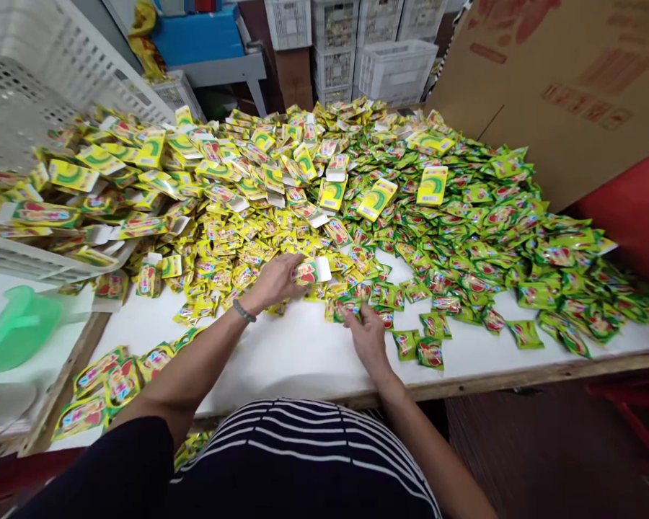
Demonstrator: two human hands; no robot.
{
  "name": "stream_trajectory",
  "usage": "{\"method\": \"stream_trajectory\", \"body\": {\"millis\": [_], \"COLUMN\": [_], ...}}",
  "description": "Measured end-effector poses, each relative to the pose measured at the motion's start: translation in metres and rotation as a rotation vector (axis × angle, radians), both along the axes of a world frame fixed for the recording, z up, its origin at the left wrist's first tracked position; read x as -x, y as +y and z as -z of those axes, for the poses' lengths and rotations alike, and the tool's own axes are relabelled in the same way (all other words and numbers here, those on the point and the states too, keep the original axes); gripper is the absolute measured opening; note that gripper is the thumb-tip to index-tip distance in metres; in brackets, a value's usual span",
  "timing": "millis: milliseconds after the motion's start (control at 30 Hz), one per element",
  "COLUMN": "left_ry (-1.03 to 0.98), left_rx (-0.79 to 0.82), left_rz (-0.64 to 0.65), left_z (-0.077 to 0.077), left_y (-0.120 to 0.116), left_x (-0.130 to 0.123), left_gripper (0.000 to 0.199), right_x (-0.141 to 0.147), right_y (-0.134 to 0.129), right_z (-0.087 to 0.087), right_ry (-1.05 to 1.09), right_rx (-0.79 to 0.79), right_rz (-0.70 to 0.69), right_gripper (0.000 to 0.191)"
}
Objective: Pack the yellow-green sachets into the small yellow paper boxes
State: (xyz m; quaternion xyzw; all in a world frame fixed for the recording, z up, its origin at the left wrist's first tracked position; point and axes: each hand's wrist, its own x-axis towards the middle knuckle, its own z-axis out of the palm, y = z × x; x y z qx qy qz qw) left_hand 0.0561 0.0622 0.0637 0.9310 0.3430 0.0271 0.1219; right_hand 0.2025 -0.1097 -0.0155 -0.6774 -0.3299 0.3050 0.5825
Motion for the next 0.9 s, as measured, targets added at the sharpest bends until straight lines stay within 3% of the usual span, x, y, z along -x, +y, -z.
{"method": "stream_trajectory", "body": {"millis": [133, 300, 500, 700, 800, 900], "left_ry": [-0.082, -0.21, -0.205, -0.27, -0.381, -0.547], "left_rx": [0.077, 0.129, 0.09, 0.173, 0.338, 0.604], "left_rz": [-0.014, -0.126, -0.087, -0.081, -0.155, -0.199], "left_z": [0.022, 0.038, 0.042, 0.048, 0.05, 0.055], "left_y": [-0.047, -0.073, -0.084, -0.089, -0.092, -0.092], "left_x": [0.008, 0.015, 0.019, 0.013, 0.014, 0.015], "left_gripper": [0.056, 0.062, 0.057, 0.061, 0.067, 0.065], "right_x": [-0.012, -0.02, -0.027, -0.02, -0.01, -0.006], "right_y": [0.011, 0.019, 0.016, 0.021, 0.018, 0.014], "right_z": [-0.022, -0.031, -0.031, -0.042, -0.037, -0.026], "right_ry": [0.051, -0.043, -0.101, -0.33, -0.331, -0.29], "right_rx": [-0.102, 0.037, 0.132, 0.091, 0.076, 0.029], "right_rz": [0.1, -0.109, -0.301, -0.16, -0.058, 0.016], "right_gripper": [0.03, 0.037, 0.043, 0.046, 0.044, 0.042]}}
